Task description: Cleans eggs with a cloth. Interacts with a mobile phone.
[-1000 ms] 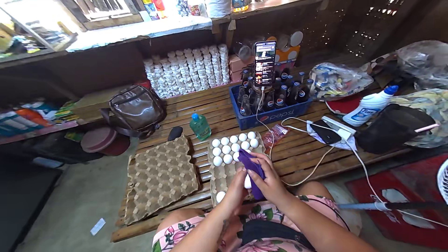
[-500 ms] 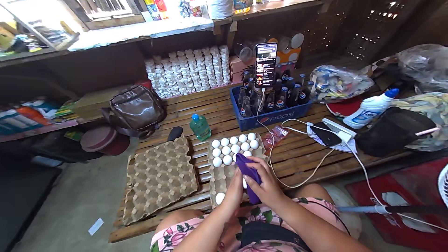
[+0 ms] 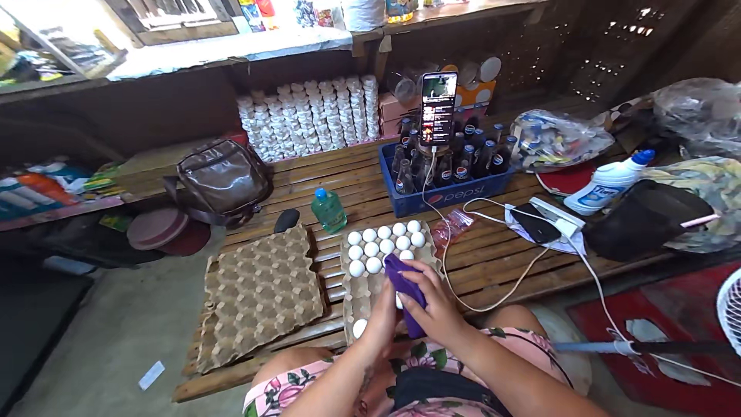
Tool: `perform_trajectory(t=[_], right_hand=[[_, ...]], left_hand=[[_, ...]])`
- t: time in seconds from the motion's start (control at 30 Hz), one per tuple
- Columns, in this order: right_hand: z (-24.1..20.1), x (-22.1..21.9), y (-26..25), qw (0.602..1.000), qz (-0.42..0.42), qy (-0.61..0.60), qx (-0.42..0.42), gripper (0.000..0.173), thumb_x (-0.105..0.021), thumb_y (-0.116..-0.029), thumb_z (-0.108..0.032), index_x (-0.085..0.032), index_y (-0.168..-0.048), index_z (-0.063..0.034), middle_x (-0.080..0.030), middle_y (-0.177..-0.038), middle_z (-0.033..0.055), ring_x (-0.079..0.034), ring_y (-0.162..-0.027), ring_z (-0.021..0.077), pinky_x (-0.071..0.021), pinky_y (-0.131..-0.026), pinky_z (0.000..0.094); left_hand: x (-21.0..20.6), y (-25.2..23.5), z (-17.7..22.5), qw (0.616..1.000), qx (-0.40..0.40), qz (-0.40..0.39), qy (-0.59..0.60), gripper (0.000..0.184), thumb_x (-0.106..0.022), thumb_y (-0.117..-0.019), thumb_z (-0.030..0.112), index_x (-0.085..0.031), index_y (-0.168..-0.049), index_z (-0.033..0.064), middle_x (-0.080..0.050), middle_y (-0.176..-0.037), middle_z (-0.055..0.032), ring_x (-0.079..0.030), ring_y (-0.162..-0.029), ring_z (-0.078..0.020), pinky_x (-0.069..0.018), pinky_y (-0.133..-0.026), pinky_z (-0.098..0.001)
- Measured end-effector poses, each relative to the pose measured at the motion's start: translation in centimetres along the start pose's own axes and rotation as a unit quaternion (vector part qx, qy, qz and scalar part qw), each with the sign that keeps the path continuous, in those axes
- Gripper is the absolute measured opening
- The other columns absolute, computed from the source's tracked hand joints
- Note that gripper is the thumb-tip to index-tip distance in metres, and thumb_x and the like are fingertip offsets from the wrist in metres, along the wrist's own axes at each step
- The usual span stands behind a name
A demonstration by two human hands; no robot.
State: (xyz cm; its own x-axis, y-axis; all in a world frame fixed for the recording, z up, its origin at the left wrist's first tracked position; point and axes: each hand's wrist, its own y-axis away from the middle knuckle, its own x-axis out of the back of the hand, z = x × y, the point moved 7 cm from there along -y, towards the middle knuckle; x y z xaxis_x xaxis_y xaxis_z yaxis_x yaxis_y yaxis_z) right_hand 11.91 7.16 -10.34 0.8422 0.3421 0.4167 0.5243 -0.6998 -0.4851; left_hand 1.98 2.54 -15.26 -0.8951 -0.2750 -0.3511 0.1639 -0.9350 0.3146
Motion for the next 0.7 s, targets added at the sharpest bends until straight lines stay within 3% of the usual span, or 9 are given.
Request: perform_trajectory(t=[0.07,0.17,0.23,0.33,0.47,0.57,0.7], right_hand=[[0.8,0.7,-0.2,0.998,0.028,-0.038,-0.036,0.051,-0.060,-0.0997,-0.034,-0.056,-0.136,0.0008,-0.054,-0.142,0.0216,-0.051,-0.135,0.0265,-0.0434,-0.113,0.0426],[1.8,1.3,-0.2,0.993,0.073,-0.071,-0.061,0.052,-0.065,-0.0972,-0.032,-0.051,-0.132,0.0049,-0.053,-0.140,0.0224,-0.051,-0.134,0.0228,-0.0450,-0.111,0.0373],[1.4,1.1,-0.2,0.995,0.068,-0.062,-0.047,0.045,-0.064,-0.0975,-0.031,-0.055,-0.126,0.0019,-0.055,-0.139,0.0213,-0.051,-0.133,0.0230,-0.0451,-0.111,0.0370],[-0.1,0.1,0.3,0.999,0.044,-0.005,0.019,0.038,-0.063,-0.0982,-0.035,-0.060,-0.123,-0.0062,-0.057,-0.137,0.0197,-0.055,-0.130,0.0247,-0.0478,-0.108,0.0392],[-1.1,-1.3,0.9,0.997,-0.002,0.040,0.069,0.032,-0.065,-0.0971,-0.030,-0.063,-0.125,-0.0151,-0.055,-0.142,0.0183,-0.051,-0.135,0.0289,-0.0449,-0.112,0.0447],[-0.5,-0.7,0.5,0.998,0.000,0.026,0.050,0.030,-0.064,-0.0978,-0.029,-0.066,-0.125,-0.0164,-0.055,-0.142,0.0175,-0.052,-0.134,0.0275,-0.0455,-0.111,0.0430],[0.9,0.6,-0.1,0.998,0.015,-0.036,-0.040,0.034,-0.059,-0.0991,-0.029,-0.068,-0.125,-0.0085,-0.053,-0.144,0.0192,-0.050,-0.136,0.0269,-0.0448,-0.111,0.0427]], left_hand=[[-0.5,-0.1,-0.4,0.999,-0.002,-0.020,-0.045,0.052,-0.021,-0.1091,0.041,-0.042,-0.142,0.0061,-0.064,-0.118,-0.0099,-0.067,-0.100,-0.0167,-0.0578,-0.083,-0.0355],[-0.9,-0.1,-0.3,0.997,-0.012,-0.040,-0.061,0.047,-0.027,-0.1087,0.039,-0.047,-0.133,0.0046,-0.064,-0.106,-0.0068,-0.067,-0.090,-0.0131,-0.0579,-0.077,-0.0305],[-0.7,0.0,0.1,0.999,-0.017,-0.018,-0.040,0.044,-0.026,-0.1099,0.035,-0.050,-0.130,0.0050,-0.066,-0.100,-0.0051,-0.067,-0.083,-0.0114,-0.0574,-0.073,-0.0286],[0.3,0.0,0.2,0.998,-0.007,0.039,0.046,0.048,-0.020,-0.1115,0.034,-0.051,-0.133,0.0054,-0.069,-0.104,-0.0078,-0.069,-0.092,-0.0155,-0.0592,-0.080,-0.0334],[1.2,-0.2,-0.1,0.981,0.019,0.108,0.158,0.051,-0.017,-0.1118,0.037,-0.058,-0.118,0.0074,-0.071,-0.095,-0.0085,-0.070,-0.090,-0.0184,-0.0588,-0.079,-0.0377],[0.8,0.0,-0.1,0.992,0.023,0.077,0.097,0.050,-0.015,-0.1118,0.036,-0.055,-0.124,0.0067,-0.071,-0.100,-0.0078,-0.069,-0.094,-0.0170,-0.0583,-0.083,-0.0359],[-0.3,0.1,-0.7,0.999,0.016,-0.002,-0.032,0.056,-0.014,-0.1098,0.040,-0.042,-0.145,0.0066,-0.064,-0.121,-0.0102,-0.067,-0.102,-0.0172,-0.0571,-0.085,-0.0359]])
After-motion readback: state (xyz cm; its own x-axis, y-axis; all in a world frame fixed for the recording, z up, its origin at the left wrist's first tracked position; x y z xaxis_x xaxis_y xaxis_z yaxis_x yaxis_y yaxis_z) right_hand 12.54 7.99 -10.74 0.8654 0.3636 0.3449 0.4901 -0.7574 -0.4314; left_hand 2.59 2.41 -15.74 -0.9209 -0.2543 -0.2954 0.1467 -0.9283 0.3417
